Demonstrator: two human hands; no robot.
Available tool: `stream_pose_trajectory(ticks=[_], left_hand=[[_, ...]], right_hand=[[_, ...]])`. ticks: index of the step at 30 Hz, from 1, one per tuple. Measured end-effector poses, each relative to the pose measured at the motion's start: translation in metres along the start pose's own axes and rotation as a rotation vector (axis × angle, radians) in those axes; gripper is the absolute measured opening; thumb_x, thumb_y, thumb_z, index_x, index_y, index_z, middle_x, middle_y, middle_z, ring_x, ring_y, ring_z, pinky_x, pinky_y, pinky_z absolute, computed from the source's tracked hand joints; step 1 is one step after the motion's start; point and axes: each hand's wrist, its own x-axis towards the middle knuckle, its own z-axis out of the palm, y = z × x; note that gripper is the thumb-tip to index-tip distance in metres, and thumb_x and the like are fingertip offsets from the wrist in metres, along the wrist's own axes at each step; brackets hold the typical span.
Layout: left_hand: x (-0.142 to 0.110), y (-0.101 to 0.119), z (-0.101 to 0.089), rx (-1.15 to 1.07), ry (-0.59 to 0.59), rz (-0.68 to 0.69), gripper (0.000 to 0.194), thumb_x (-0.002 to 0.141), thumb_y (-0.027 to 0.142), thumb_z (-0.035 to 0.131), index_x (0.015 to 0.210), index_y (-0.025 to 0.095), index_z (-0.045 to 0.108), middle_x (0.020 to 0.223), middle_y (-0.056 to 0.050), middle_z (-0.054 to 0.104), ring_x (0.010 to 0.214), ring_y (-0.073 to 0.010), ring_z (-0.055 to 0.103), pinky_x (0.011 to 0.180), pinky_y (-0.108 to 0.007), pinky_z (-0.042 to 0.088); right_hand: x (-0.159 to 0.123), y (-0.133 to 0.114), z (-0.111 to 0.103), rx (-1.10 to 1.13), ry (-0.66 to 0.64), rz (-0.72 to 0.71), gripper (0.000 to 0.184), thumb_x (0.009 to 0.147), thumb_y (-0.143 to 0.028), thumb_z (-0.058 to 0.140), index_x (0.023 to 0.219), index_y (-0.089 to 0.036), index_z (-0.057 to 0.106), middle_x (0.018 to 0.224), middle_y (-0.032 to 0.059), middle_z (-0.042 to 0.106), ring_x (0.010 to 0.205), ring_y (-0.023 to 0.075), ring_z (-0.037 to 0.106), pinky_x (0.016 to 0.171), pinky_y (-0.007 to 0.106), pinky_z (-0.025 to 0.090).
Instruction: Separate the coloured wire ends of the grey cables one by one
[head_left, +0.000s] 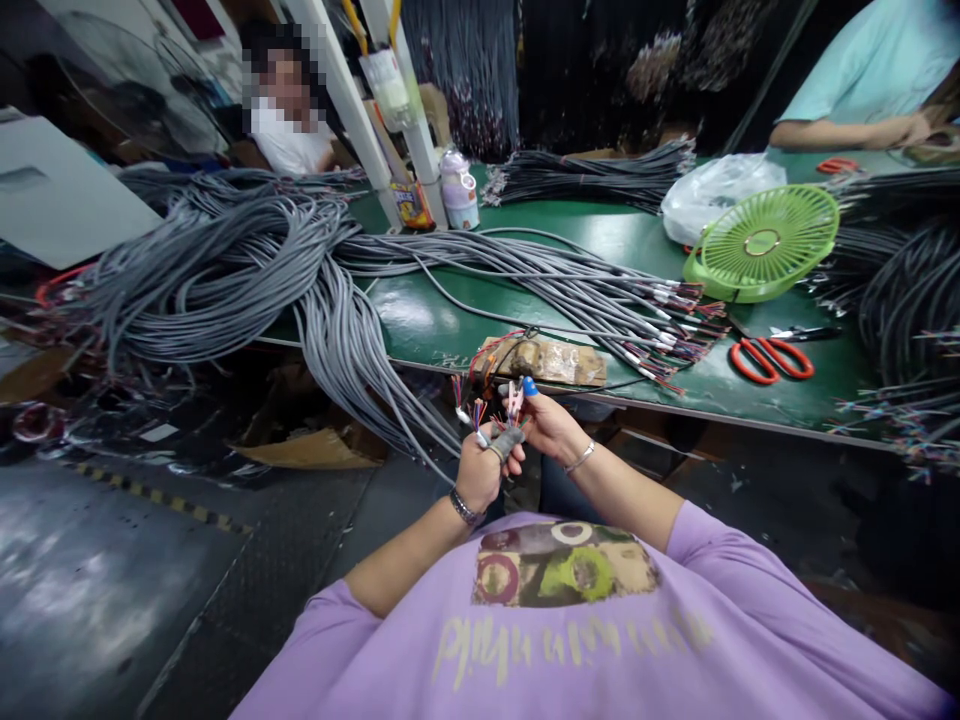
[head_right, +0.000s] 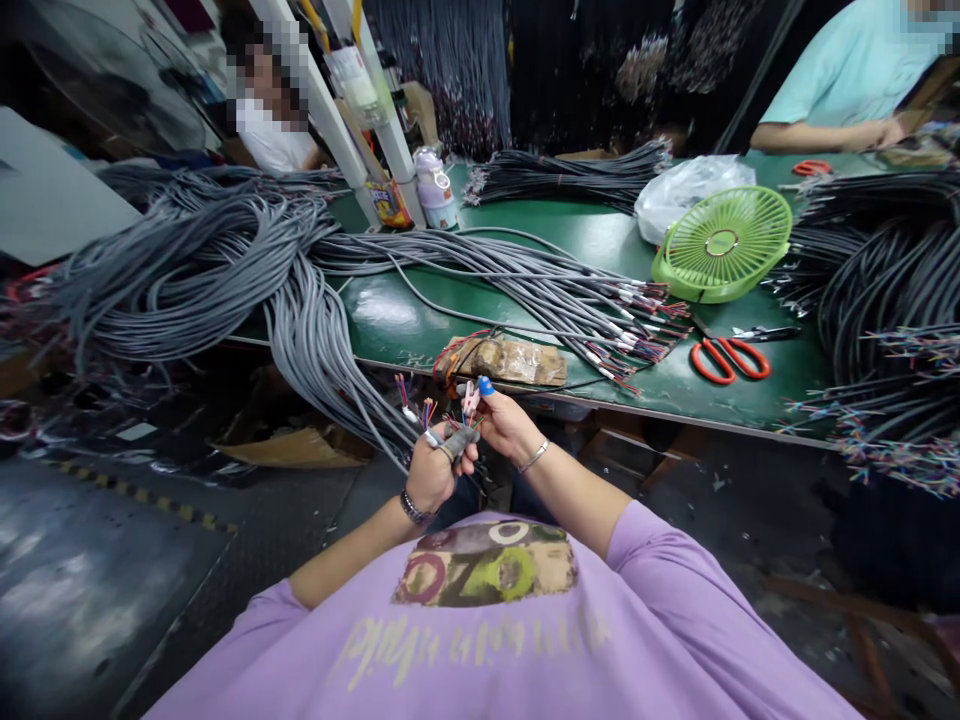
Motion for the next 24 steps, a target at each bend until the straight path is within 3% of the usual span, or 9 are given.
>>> stream_pose_trajectory(ticks=[5, 12, 18, 24], left_hand=[[0.001, 0.000, 0.001, 0.005, 0.009, 0.001, 0.029, 0.072, 0.042, 0.066, 0.069, 0.015, 0.057, 0.052, 0.002, 0.060, 0.035, -0.0059, 0.050, 0.033, -0.016, 0.026], [-0.007, 0.003, -0.001, -0.004, 0.023, 0.008, 0.029, 0.072, 0.043, 0.066, 0.069, 0.015, 0.057, 0.051, 0.002, 0.060, 0.034, -0.0062, 0.050, 0.033, -0.017, 0.026], [-0.013, 0.004, -0.002, -0.027, 0.048, 0.035, 0.028, 0.073, 0.042, 0.065, 0.071, 0.015, 0.058, 0.053, 0.001, 0.061, 0.036, -0.0063, 0.050, 0.034, -0.017, 0.028], [-0.007, 0.006, 0.003, -0.064, 0.081, 0.034, 0.025, 0.072, 0.038, 0.067, 0.073, 0.015, 0.057, 0.053, 0.002, 0.061, 0.035, -0.0058, 0.050, 0.033, -0.016, 0.026]], right_hand=[[0.000, 0.003, 0.002, 0.046, 0.042, -0.011, 0.039, 0.075, -0.054, 0.063, 0.075, -0.015, 0.064, 0.061, 0.0018, 0.061, 0.053, 0.0116, 0.051, 0.054, 0.025, 0.045], [-0.006, -0.001, -0.005, 0.077, -0.058, 0.084, 0.045, 0.082, -0.059, 0.050, 0.084, -0.017, 0.064, 0.071, 0.0034, 0.064, 0.057, 0.0118, 0.054, 0.054, 0.024, 0.045], [-0.006, -0.002, -0.008, 0.009, -0.072, 0.025, 0.028, 0.083, -0.044, 0.058, 0.085, -0.016, 0.066, 0.074, 0.0025, 0.065, 0.058, 0.0096, 0.055, 0.055, 0.022, 0.047], [-0.006, 0.000, -0.009, 0.012, -0.073, 0.030, 0.031, 0.082, -0.045, 0.059, 0.089, -0.016, 0.067, 0.070, 0.0018, 0.064, 0.056, 0.0098, 0.054, 0.051, 0.021, 0.047]])
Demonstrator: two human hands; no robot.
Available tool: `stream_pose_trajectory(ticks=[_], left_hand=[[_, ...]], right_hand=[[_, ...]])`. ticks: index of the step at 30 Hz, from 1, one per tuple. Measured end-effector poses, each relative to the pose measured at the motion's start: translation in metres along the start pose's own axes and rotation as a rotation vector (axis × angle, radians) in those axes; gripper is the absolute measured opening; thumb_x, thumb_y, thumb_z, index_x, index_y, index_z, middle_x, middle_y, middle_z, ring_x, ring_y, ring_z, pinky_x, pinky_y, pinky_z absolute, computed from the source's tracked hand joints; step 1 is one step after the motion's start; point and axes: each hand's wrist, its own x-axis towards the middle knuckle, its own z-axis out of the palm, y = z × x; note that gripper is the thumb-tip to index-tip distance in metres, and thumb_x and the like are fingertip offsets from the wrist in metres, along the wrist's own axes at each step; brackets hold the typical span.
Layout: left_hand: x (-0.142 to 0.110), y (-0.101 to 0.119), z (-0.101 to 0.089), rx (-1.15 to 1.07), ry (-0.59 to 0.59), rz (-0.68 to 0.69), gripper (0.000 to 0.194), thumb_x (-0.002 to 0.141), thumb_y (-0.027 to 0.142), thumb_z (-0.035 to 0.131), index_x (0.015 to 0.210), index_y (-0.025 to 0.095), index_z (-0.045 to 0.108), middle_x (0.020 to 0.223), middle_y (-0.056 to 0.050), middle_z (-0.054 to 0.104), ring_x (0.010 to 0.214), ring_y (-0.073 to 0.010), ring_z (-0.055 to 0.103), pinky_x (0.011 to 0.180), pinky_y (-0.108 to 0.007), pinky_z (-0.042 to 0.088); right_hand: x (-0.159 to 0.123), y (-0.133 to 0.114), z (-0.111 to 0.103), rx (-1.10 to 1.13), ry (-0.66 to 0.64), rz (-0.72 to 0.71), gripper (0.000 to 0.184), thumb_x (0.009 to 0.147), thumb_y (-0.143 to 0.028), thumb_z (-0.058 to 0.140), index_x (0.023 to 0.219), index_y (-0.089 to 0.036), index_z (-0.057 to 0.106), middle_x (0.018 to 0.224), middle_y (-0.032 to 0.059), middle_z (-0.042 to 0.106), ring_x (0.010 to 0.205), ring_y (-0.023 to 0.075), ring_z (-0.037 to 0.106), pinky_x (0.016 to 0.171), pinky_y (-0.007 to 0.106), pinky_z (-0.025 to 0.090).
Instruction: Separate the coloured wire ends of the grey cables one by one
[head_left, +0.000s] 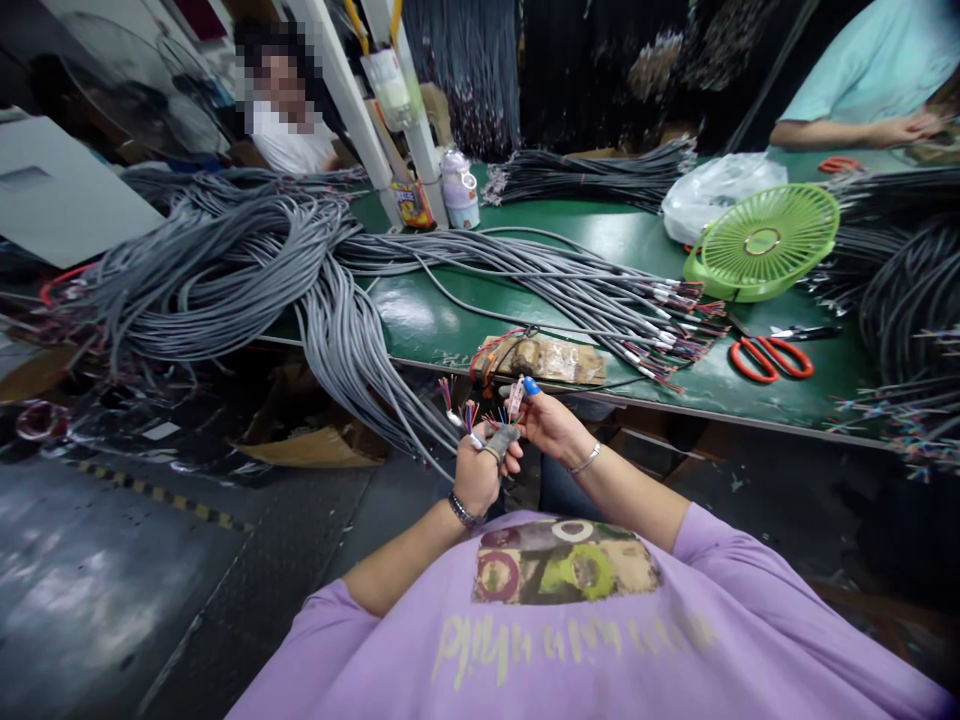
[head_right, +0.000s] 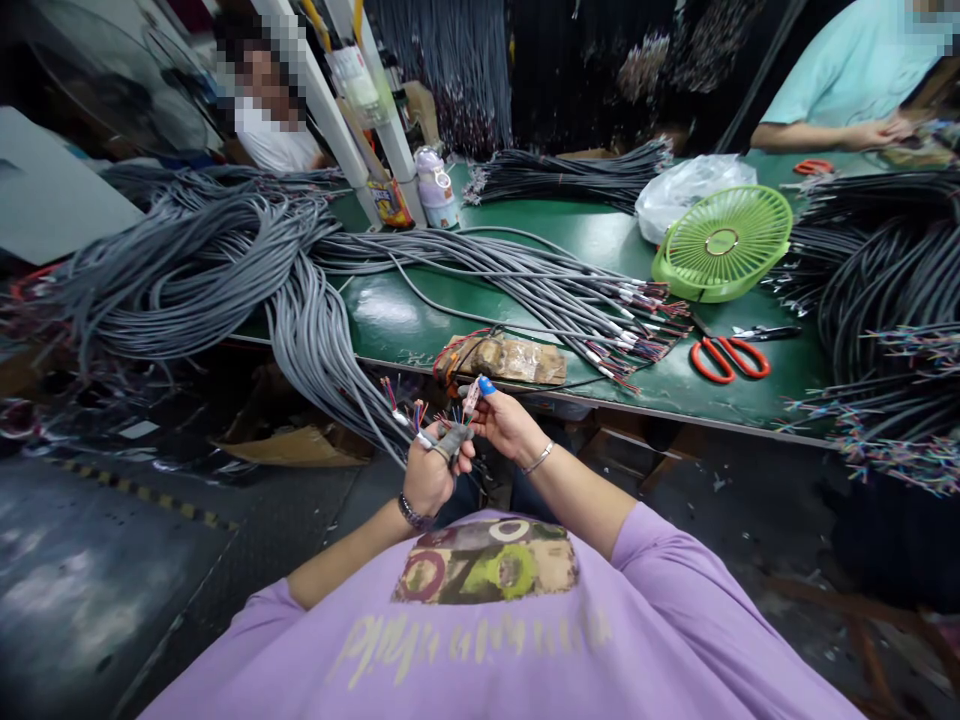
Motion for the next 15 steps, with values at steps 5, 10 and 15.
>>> stream_pose_trajectory(ticks=[5, 10, 15], left_hand=[[0.0044, -0.0009, 0.0026, -0.012, 0.015, -0.007, 0.028, 0.069, 0.040, 0.069, 0.072, 0.014, 0.058, 0.053, 0.002, 0.060, 0.035, -0.0055, 0.049, 0.032, -0.016, 0.026], [0.0072, -0.0036, 0.0027, 0.008, -0.001, -0.030, 0.030, 0.069, 0.042, 0.069, 0.069, 0.014, 0.056, 0.051, 0.002, 0.059, 0.034, -0.0061, 0.049, 0.032, -0.016, 0.026], [0.0032, -0.0039, -0.0016, 0.012, -0.005, -0.009, 0.027, 0.071, 0.039, 0.067, 0.071, 0.014, 0.056, 0.053, 0.002, 0.060, 0.035, -0.0059, 0.050, 0.032, -0.015, 0.026]], right_hand=[[0.0015, -0.0009, 0.0035, 0.020, 0.028, -0.009, 0.026, 0.081, -0.041, 0.062, 0.080, -0.015, 0.065, 0.064, 0.0019, 0.064, 0.055, 0.0112, 0.054, 0.051, 0.022, 0.045], [0.0026, 0.0006, 0.0042, 0.024, 0.014, -0.017, 0.027, 0.082, -0.042, 0.060, 0.079, -0.016, 0.064, 0.063, 0.0022, 0.064, 0.055, 0.0132, 0.055, 0.051, 0.025, 0.046], [-0.0067, -0.0001, -0.0020, -0.041, -0.012, 0.068, 0.041, 0.083, -0.055, 0.053, 0.083, -0.016, 0.063, 0.070, 0.0028, 0.064, 0.059, 0.0111, 0.056, 0.055, 0.023, 0.046]])
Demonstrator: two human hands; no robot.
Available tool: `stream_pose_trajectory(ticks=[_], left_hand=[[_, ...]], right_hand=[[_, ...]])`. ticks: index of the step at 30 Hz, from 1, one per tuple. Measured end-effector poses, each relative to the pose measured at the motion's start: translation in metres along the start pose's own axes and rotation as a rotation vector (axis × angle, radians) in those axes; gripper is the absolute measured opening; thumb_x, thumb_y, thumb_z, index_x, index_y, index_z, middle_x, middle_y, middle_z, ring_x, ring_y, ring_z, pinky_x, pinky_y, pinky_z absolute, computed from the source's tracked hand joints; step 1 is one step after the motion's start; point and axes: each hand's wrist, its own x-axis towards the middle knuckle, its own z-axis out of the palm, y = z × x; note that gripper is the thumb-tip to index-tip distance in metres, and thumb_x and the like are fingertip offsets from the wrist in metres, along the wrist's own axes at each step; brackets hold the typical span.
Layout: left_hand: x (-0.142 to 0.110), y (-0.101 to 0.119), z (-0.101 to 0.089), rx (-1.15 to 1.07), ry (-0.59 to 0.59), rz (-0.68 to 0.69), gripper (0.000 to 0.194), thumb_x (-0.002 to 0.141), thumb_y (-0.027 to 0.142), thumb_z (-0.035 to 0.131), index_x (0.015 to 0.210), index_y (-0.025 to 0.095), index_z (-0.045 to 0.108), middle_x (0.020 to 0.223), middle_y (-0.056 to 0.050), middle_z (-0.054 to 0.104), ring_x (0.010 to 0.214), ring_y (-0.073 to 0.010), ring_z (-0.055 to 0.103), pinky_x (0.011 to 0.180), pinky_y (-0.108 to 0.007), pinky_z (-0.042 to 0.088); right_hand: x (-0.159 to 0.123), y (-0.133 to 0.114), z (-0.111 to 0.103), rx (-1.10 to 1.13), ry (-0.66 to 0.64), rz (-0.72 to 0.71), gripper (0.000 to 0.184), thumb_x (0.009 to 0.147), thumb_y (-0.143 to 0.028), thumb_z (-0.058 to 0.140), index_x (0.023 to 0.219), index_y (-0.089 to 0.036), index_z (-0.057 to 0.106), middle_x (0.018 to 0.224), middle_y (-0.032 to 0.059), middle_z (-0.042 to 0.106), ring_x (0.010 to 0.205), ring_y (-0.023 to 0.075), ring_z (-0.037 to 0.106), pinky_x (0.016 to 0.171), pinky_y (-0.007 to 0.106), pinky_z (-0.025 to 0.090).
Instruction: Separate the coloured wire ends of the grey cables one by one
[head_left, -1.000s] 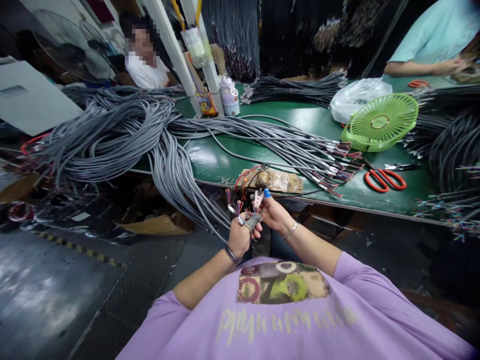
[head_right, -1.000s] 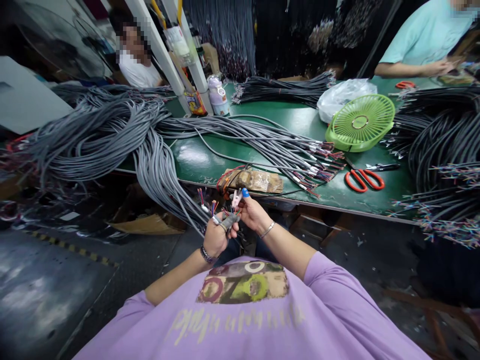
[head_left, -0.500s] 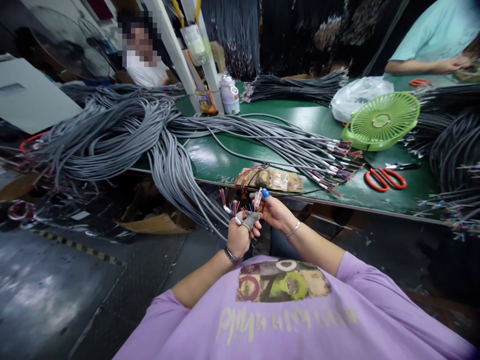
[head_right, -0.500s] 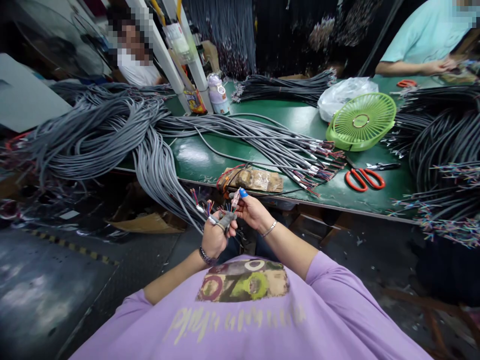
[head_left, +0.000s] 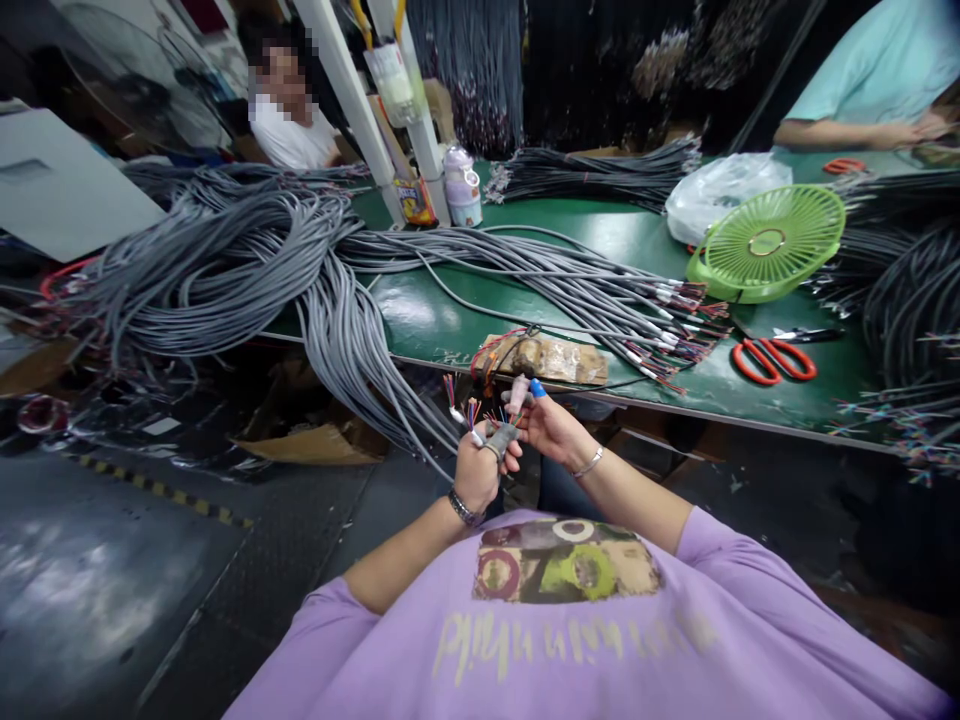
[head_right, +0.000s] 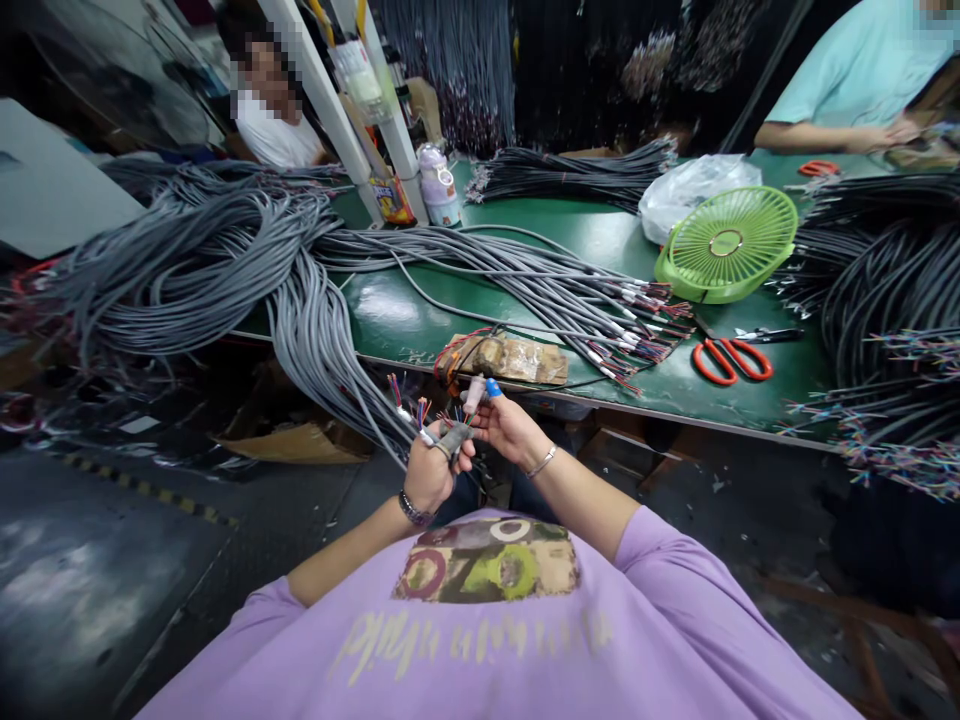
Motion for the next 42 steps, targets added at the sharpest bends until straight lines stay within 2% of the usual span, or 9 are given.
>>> stream_pose_trajectory(ticks=[3, 7, 13, 17, 20, 23, 29, 37, 42], left_hand=[[-0.005, -0.002, -0.003, 0.023, -0.013, -0.001, 0.027, 0.073, 0.039, 0.066, 0.072, 0.014, 0.056, 0.053, 0.002, 0.060, 0.035, -0.0061, 0.050, 0.032, -0.016, 0.027], [-0.010, -0.008, -0.007, 0.080, -0.045, -0.006, 0.029, 0.074, 0.041, 0.065, 0.069, 0.015, 0.054, 0.053, 0.002, 0.061, 0.036, -0.0068, 0.051, 0.033, -0.016, 0.030], [-0.011, -0.010, -0.011, 0.213, -0.234, -0.128, 0.027, 0.071, 0.039, 0.067, 0.070, 0.014, 0.056, 0.052, -0.001, 0.063, 0.037, -0.0097, 0.054, 0.034, -0.017, 0.034], [-0.010, -0.006, -0.012, 0.141, -0.195, -0.089, 0.028, 0.072, 0.040, 0.066, 0.066, 0.014, 0.057, 0.052, -0.001, 0.063, 0.036, -0.0085, 0.053, 0.033, -0.017, 0.031], [-0.011, -0.004, -0.012, 0.083, -0.134, -0.070, 0.030, 0.070, 0.040, 0.068, 0.063, 0.014, 0.056, 0.051, -0.001, 0.062, 0.036, -0.0080, 0.052, 0.033, -0.017, 0.029], [-0.011, -0.005, -0.011, 0.042, -0.112, -0.070, 0.028, 0.070, 0.039, 0.069, 0.065, 0.014, 0.056, 0.051, -0.001, 0.062, 0.036, -0.0084, 0.053, 0.032, -0.016, 0.028], [-0.010, -0.008, -0.011, 0.048, -0.132, -0.077, 0.028, 0.070, 0.040, 0.068, 0.066, 0.014, 0.057, 0.051, 0.000, 0.061, 0.035, -0.0078, 0.052, 0.032, -0.016, 0.029], [-0.009, -0.008, -0.010, 0.023, -0.050, -0.044, 0.032, 0.070, 0.044, 0.068, 0.066, 0.015, 0.056, 0.052, 0.000, 0.062, 0.037, -0.0080, 0.054, 0.033, -0.016, 0.030], [-0.008, -0.002, -0.009, 0.002, -0.021, -0.055, 0.031, 0.069, 0.043, 0.068, 0.068, 0.014, 0.056, 0.052, 0.000, 0.061, 0.036, -0.0080, 0.053, 0.032, -0.016, 0.028]], right_hand=[[-0.012, 0.001, -0.005, -0.145, -0.023, 0.041, 0.044, 0.075, -0.058, 0.060, 0.078, -0.015, 0.062, 0.067, 0.0022, 0.061, 0.057, 0.0101, 0.054, 0.055, 0.023, 0.046], [-0.027, 0.003, -0.008, -0.446, 0.010, -0.134, 0.034, 0.062, -0.042, 0.077, 0.074, -0.014, 0.062, 0.062, -0.0022, 0.057, 0.054, 0.0072, 0.047, 0.054, 0.020, 0.040], [-0.033, 0.002, -0.002, -0.687, -0.093, -0.246, 0.029, 0.066, -0.040, 0.073, 0.070, -0.013, 0.064, 0.065, 0.0005, 0.061, 0.058, 0.0097, 0.050, 0.057, 0.024, 0.041], [-0.029, 0.004, -0.004, -0.593, 0.026, -0.268, 0.031, 0.064, -0.042, 0.075, 0.071, -0.014, 0.064, 0.062, -0.0011, 0.059, 0.055, 0.0078, 0.048, 0.053, 0.021, 0.039], [-0.029, 0.006, -0.008, -0.421, 0.080, -0.161, 0.037, 0.065, -0.049, 0.072, 0.076, -0.015, 0.063, 0.065, -0.0016, 0.058, 0.052, 0.0060, 0.045, 0.052, 0.022, 0.041], [-0.032, 0.005, -0.008, -0.394, 0.053, -0.084, 0.037, 0.065, -0.048, 0.073, 0.077, -0.015, 0.063, 0.066, -0.0020, 0.057, 0.051, 0.0055, 0.044, 0.053, 0.022, 0.042], [-0.033, 0.006, 0.002, -0.564, 0.004, -0.179, 0.033, 0.061, -0.040, 0.077, 0.075, -0.014, 0.062, 0.066, -0.0013, 0.059, 0.057, 0.0079, 0.049, 0.053, 0.021, 0.038], [-0.028, 0.014, 0.001, -0.557, 0.084, -0.274, 0.032, 0.061, -0.041, 0.076, 0.069, -0.014, 0.061, 0.058, -0.0032, 0.054, 0.052, 0.0070, 0.044, 0.051, 0.022, 0.037], [-0.029, 0.011, -0.004, -0.434, 0.071, -0.181, 0.035, 0.063, -0.046, 0.075, 0.071, -0.015, 0.061, 0.064, -0.0015, 0.058, 0.053, 0.0069, 0.048, 0.053, 0.022, 0.043]])
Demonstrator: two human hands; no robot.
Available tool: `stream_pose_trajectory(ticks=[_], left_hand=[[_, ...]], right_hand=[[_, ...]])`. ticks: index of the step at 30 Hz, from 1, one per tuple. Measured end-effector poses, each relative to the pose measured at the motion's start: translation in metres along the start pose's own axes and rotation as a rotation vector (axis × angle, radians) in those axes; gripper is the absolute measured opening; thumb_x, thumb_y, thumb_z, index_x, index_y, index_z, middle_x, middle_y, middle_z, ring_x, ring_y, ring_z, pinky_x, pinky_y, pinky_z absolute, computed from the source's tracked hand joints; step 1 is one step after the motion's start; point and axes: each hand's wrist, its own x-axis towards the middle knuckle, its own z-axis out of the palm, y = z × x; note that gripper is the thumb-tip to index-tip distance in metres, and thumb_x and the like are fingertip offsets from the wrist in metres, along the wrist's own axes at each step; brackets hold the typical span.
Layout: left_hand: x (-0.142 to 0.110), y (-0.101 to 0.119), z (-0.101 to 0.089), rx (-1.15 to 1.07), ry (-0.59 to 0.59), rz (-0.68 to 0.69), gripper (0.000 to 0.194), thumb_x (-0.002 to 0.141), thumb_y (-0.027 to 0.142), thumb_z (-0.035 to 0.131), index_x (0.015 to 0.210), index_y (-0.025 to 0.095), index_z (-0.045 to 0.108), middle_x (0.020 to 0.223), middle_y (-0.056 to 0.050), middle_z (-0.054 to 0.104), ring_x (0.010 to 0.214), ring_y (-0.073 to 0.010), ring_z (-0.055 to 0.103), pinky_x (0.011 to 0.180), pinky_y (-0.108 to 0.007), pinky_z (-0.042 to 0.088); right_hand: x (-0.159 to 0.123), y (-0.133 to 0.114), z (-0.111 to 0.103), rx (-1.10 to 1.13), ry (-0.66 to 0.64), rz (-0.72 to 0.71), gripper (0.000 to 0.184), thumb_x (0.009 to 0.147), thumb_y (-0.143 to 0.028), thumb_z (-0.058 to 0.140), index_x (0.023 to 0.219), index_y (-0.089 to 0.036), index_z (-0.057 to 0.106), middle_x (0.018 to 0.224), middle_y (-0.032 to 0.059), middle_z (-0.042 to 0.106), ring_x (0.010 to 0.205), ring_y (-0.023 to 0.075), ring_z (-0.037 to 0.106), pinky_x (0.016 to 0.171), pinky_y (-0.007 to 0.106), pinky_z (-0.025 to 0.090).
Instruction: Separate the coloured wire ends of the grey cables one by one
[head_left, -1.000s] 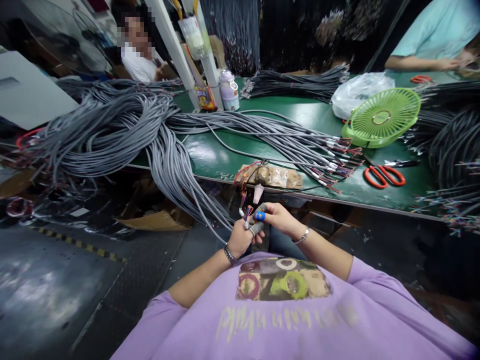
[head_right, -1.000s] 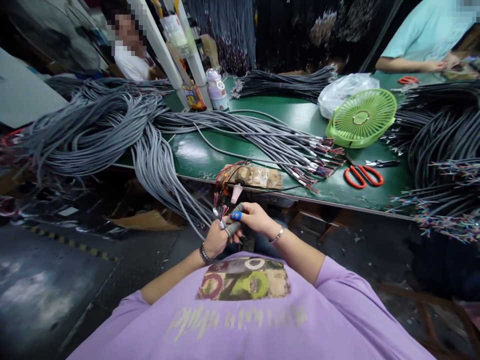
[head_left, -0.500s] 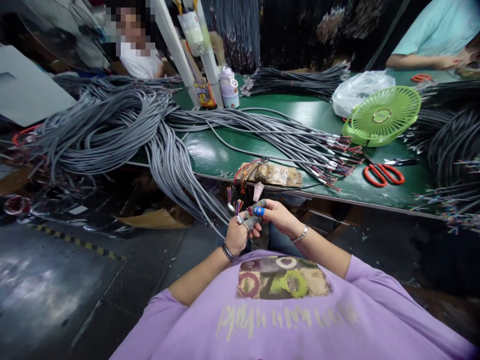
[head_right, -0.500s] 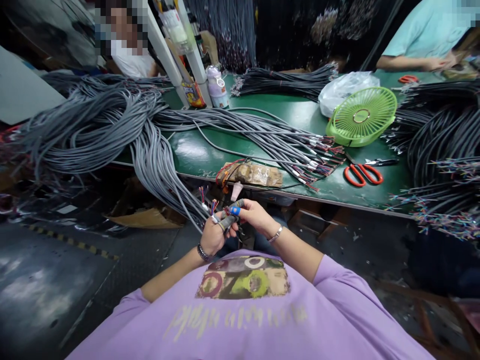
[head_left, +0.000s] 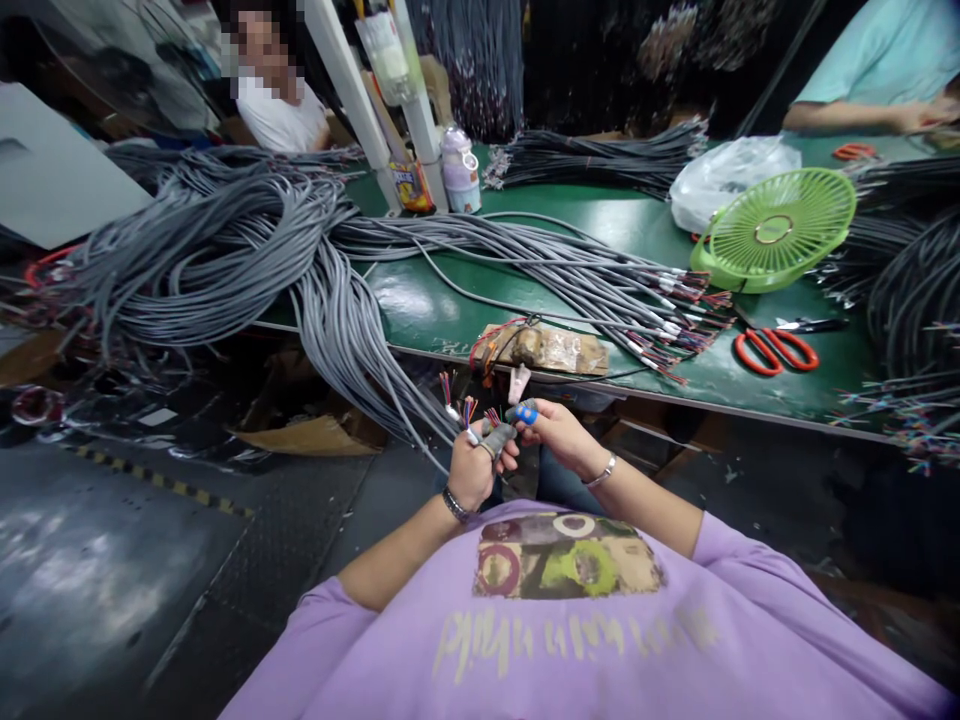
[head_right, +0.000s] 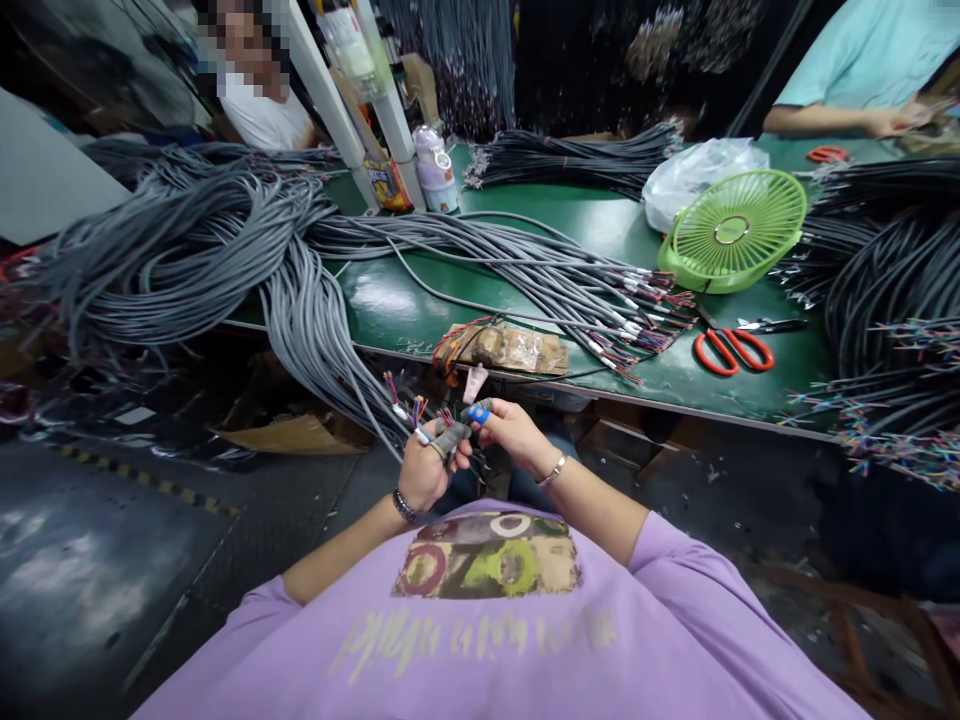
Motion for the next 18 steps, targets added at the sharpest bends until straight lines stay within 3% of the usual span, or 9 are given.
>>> stream_pose_trajectory(ticks=[4, 10, 14, 18], left_hand=[[-0.001, 0.007, -0.001, -0.034, 0.035, -0.002, 0.029, 0.067, 0.040, 0.070, 0.070, 0.014, 0.058, 0.052, 0.001, 0.061, 0.036, -0.0074, 0.052, 0.032, -0.016, 0.027], [0.002, 0.014, 0.002, -0.059, 0.001, -0.007, 0.027, 0.067, 0.038, 0.069, 0.069, 0.014, 0.058, 0.050, 0.001, 0.060, 0.035, -0.0075, 0.051, 0.032, -0.016, 0.026], [0.009, 0.015, 0.005, -0.050, -0.024, -0.020, 0.026, 0.067, 0.037, 0.069, 0.067, 0.014, 0.058, 0.050, 0.000, 0.060, 0.035, -0.0070, 0.051, 0.032, -0.016, 0.027], [0.011, 0.016, 0.007, -0.027, -0.058, -0.034, 0.026, 0.067, 0.038, 0.069, 0.066, 0.014, 0.058, 0.050, 0.000, 0.060, 0.035, -0.0073, 0.051, 0.032, -0.016, 0.026]], right_hand=[[0.006, 0.001, -0.009, 0.184, 0.039, 0.077, 0.038, 0.066, -0.051, 0.072, 0.072, -0.016, 0.058, 0.066, -0.0004, 0.059, 0.051, 0.0065, 0.049, 0.053, 0.023, 0.047], [0.023, -0.007, -0.011, 0.216, 0.047, 0.164, 0.038, 0.082, -0.052, 0.056, 0.078, -0.015, 0.062, 0.069, 0.0025, 0.061, 0.052, 0.0071, 0.051, 0.049, 0.020, 0.047], [0.032, -0.014, -0.005, 0.194, -0.037, 0.089, 0.038, 0.076, -0.053, 0.062, 0.078, -0.015, 0.062, 0.063, -0.0003, 0.058, 0.051, 0.0070, 0.048, 0.050, 0.020, 0.045], [0.036, -0.010, -0.003, 0.189, -0.027, 0.017, 0.044, 0.072, -0.059, 0.062, 0.075, -0.015, 0.062, 0.058, -0.0013, 0.055, 0.050, 0.0078, 0.046, 0.051, 0.021, 0.043]])
